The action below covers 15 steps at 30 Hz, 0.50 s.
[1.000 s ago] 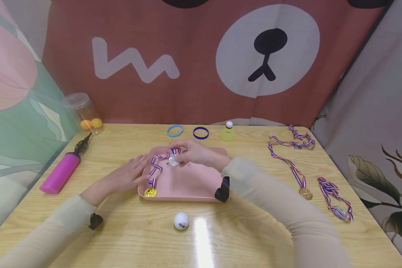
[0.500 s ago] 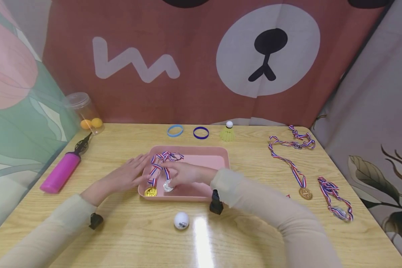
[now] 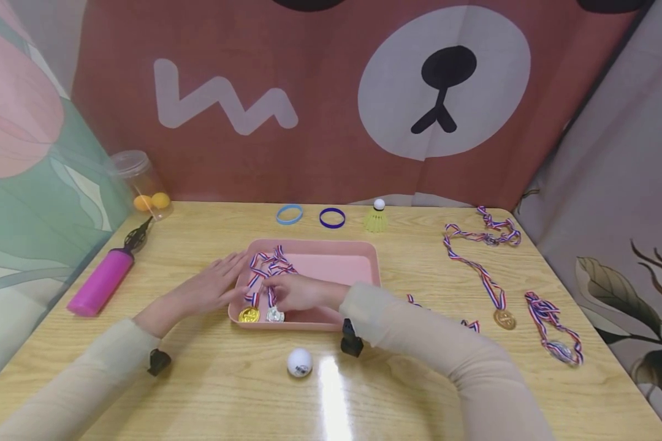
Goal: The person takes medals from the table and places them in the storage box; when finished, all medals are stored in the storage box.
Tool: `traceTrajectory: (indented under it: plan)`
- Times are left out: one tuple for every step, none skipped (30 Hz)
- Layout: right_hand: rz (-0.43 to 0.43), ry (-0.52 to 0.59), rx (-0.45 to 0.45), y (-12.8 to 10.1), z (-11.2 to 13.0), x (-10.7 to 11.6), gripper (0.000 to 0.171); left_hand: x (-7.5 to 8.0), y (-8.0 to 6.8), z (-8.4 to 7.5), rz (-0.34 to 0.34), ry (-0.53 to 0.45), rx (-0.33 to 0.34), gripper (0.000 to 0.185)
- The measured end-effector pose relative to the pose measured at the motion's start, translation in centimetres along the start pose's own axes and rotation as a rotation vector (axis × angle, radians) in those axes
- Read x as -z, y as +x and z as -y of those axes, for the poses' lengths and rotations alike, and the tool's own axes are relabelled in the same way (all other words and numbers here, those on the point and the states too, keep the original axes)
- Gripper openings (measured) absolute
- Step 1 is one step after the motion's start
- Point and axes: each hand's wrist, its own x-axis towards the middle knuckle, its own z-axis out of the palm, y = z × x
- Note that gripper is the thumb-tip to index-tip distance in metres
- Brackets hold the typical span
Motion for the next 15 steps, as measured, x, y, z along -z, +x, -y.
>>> traceTrajectory:
  plan:
    - [0.001,-0.003,-0.001,0.06,0.06,0.03,0.053,0.04,0.01,-0.02,-0.001,-0.002,0.0,0.068]
    - [0.007,0.004,-0.011,0.12,0.11,0.07,0.052,0.07,0.01,-0.06,-0.002,-0.004,-0.001,0.068]
    - [0.014,0.015,-0.019,0.16,0.16,0.08,0.052,0.1,0.01,-0.08,-0.001,-0.005,0.0,0.068]
    - [0.018,0.024,-0.03,0.2,0.21,0.08,0.051,0.13,0.0,-0.11,-0.004,-0.005,-0.002,0.068]
    - [0.021,0.032,-0.039,0.24,0.25,0.08,0.051,0.14,0.01,-0.12,-0.005,-0.005,-0.002,0.068]
    - [0.024,0.035,-0.051,0.25,0.29,0.06,0.051,0.15,0.0,-0.12,-0.007,-0.004,-0.003,0.068]
    - [0.028,0.045,-0.064,0.27,0.31,0.04,0.052,0.13,0.02,-0.11,-0.009,-0.004,-0.004,0.068]
    - [0.029,0.051,-0.072,0.29,0.33,0.0,0.052,0.13,0.01,-0.13,-0.012,-0.003,-0.008,0.068]
    - [0.026,0.05,-0.076,0.29,0.35,-0.03,0.052,0.13,0.0,-0.12,-0.013,-0.002,-0.008,0.068]
    - [0.021,0.048,-0.079,0.3,0.36,-0.07,0.052,0.14,-0.01,-0.13,-0.015,-0.003,-0.009,0.068]
    - [0.016,0.047,-0.08,0.3,0.38,-0.09,0.052,0.13,0.0,-0.13,-0.013,-0.003,-0.008,0.068]
    - [0.012,0.044,-0.081,0.31,0.4,-0.12,0.051,0.14,-0.01,-0.14,-0.014,-0.003,-0.008,0.068]
    - [0.007,0.042,-0.08,0.32,0.41,-0.15,0.051,0.14,-0.02,-0.14,-0.012,-0.005,-0.008,0.068]
    - [0.0,0.037,-0.078,0.34,0.42,-0.18,0.05,0.17,-0.04,-0.16,-0.011,-0.007,-0.007,0.068]
    - [-0.006,0.027,-0.079,0.35,0.45,-0.19,0.05,0.16,-0.03,-0.14,-0.009,-0.007,-0.005,0.068]
